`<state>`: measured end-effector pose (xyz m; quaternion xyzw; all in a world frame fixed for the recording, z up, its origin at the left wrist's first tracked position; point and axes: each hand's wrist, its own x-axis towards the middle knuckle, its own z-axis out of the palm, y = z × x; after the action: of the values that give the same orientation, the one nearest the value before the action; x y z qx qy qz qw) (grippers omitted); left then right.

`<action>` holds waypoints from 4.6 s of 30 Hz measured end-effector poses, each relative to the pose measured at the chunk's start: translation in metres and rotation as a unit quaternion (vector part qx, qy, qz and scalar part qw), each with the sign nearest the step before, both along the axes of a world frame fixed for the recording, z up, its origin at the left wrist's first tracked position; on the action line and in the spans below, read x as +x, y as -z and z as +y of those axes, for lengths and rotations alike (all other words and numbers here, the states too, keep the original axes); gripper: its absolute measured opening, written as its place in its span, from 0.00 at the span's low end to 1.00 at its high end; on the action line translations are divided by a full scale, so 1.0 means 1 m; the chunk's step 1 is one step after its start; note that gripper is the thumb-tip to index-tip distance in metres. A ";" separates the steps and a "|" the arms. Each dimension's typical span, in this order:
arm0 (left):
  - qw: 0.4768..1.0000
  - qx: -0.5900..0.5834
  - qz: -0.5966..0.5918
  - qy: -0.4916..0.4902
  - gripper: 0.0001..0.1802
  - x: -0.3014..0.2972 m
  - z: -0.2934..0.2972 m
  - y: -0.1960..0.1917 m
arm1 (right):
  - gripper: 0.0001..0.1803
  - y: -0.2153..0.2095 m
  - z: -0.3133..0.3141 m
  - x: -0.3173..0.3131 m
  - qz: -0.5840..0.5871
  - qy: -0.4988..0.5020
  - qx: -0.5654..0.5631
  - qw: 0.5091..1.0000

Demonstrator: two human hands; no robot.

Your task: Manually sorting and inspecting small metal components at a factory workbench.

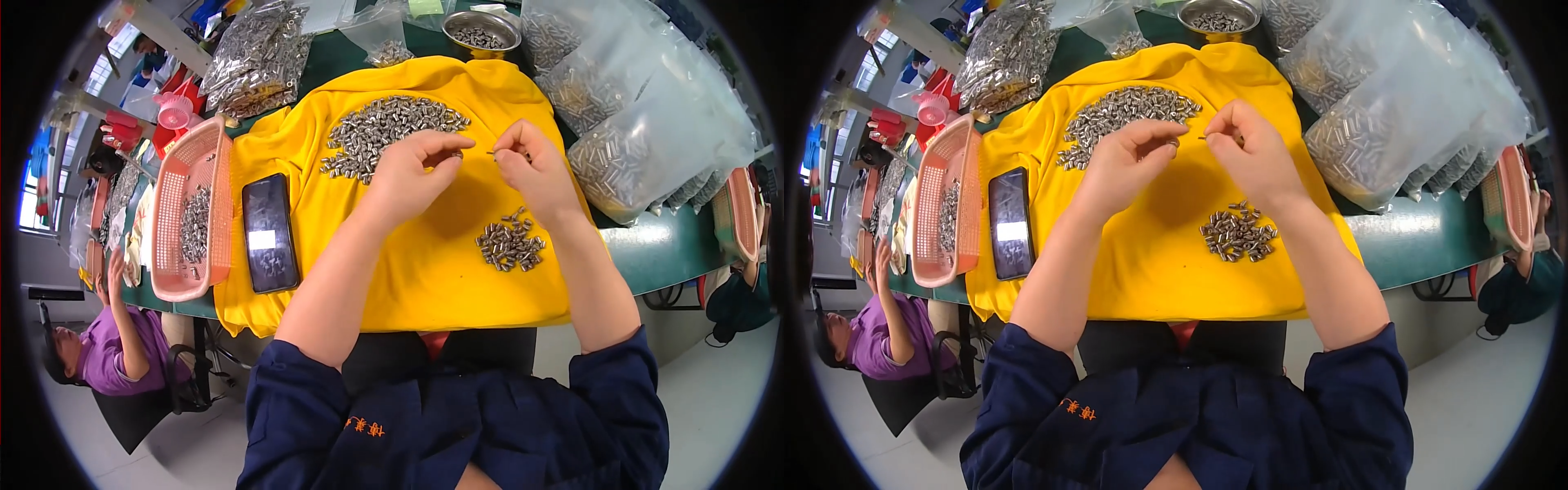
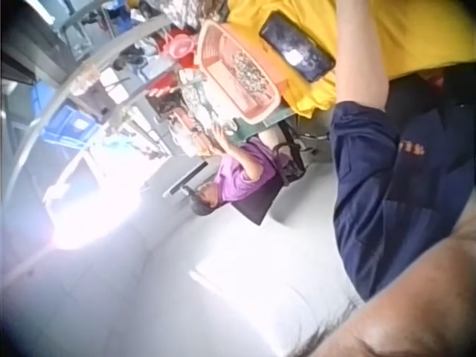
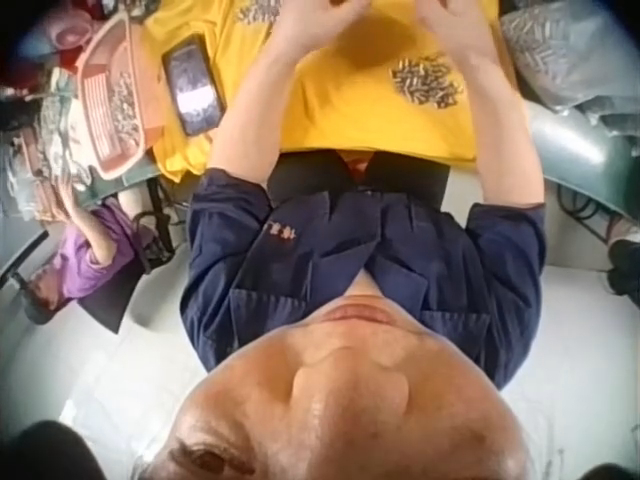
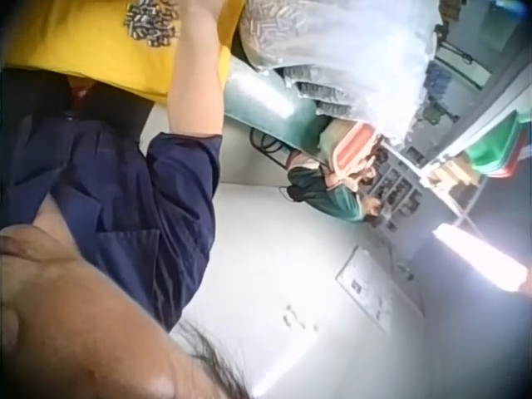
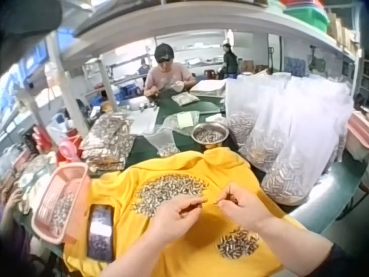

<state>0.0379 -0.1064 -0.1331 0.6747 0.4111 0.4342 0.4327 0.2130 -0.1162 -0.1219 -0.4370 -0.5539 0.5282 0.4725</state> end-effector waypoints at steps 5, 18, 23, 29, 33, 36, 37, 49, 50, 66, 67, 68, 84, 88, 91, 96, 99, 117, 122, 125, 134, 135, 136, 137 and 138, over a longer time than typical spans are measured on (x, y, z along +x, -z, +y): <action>0.986 0.060 0.155 -0.002 0.10 0.000 -0.002 0.002 | 0.01 -0.001 -0.003 -0.005 -0.084 0.011 0.063 0.994; 0.947 -0.228 -0.218 0.058 0.09 -0.002 0.000 -0.001 | 0.03 -0.007 -0.007 -0.006 -0.087 -0.017 0.110 0.990; 0.942 -0.226 -0.239 0.062 0.08 0.003 -0.005 -0.004 | 0.02 -0.009 -0.010 -0.006 -0.077 -0.030 0.107 0.991; 0.952 -0.214 -0.209 0.061 0.08 0.004 -0.005 -0.004 | 0.03 -0.010 -0.011 -0.008 -0.107 -0.014 0.117 0.987; 0.977 -0.168 -0.125 0.040 0.08 0.006 -0.006 -0.008 | 0.04 -0.009 -0.013 -0.010 -0.197 -0.002 0.167 0.966; 0.983 -0.147 -0.108 0.028 0.08 0.006 -0.005 -0.003 | 0.04 -0.006 -0.012 -0.015 -0.227 0.036 0.188 0.955; 0.986 -0.126 -0.106 0.028 0.08 0.005 -0.004 -0.001 | 0.04 -0.005 -0.010 -0.014 -0.214 0.034 0.175 0.960; 0.992 -0.041 -0.117 0.026 0.06 0.008 -0.006 -0.005 | 0.03 -0.001 -0.006 -0.009 0.009 -0.024 -0.010 1.000; 0.992 -0.054 -0.099 0.048 0.07 0.006 -0.006 -0.005 | 0.03 -0.001 -0.006 -0.010 0.011 -0.028 -0.016 0.999; 0.959 -0.143 -0.233 0.078 0.06 0.003 -0.007 -0.005 | 0.04 0.016 0.001 0.000 -0.084 -0.003 0.104 0.991; 0.961 -0.141 -0.226 0.070 0.05 0.001 -0.007 -0.006 | 0.04 0.017 0.002 -0.001 -0.107 -0.003 0.124 0.986; 0.962 -0.140 -0.225 0.066 0.05 -0.001 -0.008 -0.005 | 0.04 0.017 0.001 -0.003 -0.105 -0.007 0.125 0.987; 0.994 -0.086 -0.058 0.019 0.06 0.000 -0.004 -0.009 | 0.03 -0.005 -0.011 -0.019 -0.191 0.052 0.204 0.959; 0.975 -0.157 -0.155 0.038 0.07 0.007 -0.006 -0.010 | 0.04 -0.007 -0.012 -0.013 -0.147 0.032 0.166 0.975; 0.969 -0.167 -0.177 0.037 0.07 0.007 -0.008 -0.009 | 0.04 -0.010 -0.013 -0.012 -0.139 0.023 0.147 0.979; 0.968 -0.178 -0.176 0.033 0.07 0.003 -0.008 -0.007 | 0.03 -0.007 -0.011 -0.010 -0.120 -0.002 0.126 0.985; 0.970 -0.162 -0.178 0.034 0.06 0.000 -0.004 -0.003 | 0.03 -0.011 -0.010 -0.005 -0.060 -0.023 0.026 0.998; 0.968 -0.167 -0.177 0.056 0.06 0.006 -0.008 -0.003 | 0.05 -0.018 -0.010 -0.003 -0.142 -0.044 0.103 0.984; 0.968 -0.164 -0.180 0.056 0.06 0.005 -0.008 -0.003 | 0.04 -0.016 -0.009 -0.004 -0.145 -0.037 0.103 0.983; 0.974 -0.150 -0.157 0.059 0.06 0.004 -0.009 -0.006 | 0.04 -0.017 -0.012 -0.005 -0.186 -0.030 0.142 0.972; 0.994 -0.110 -0.021 0.019 0.06 0.007 -0.008 -0.008 | 0.04 -0.008 -0.011 -0.012 -0.301 0.003 0.199 0.933; 0.995 -0.090 0.030 0.017 0.06 0.006 -0.008 -0.008 | 0.04 -0.007 -0.010 -0.011 -0.318 0.001 0.206 0.925; 0.995 -0.091 0.030 0.015 0.06 0.007 -0.008 -0.008 | 0.04 -0.008 -0.011 -0.011 -0.318 -0.001 0.206 0.926; 0.997 -0.072 0.030 0.016 0.06 0.007 -0.009 -0.008 | 0.04 -0.011 -0.012 -0.010 -0.304 -0.006 0.184 0.935; 0.998 -0.054 0.030 0.016 0.06 0.006 -0.009 -0.008 | 0.05 -0.012 -0.012 -0.010 -0.290 -0.011 0.163 0.943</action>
<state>0.0442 -0.1155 -0.1248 0.6692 0.4360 0.3842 0.4632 0.2026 -0.1284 -0.1099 -0.4825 -0.7502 0.2864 0.3498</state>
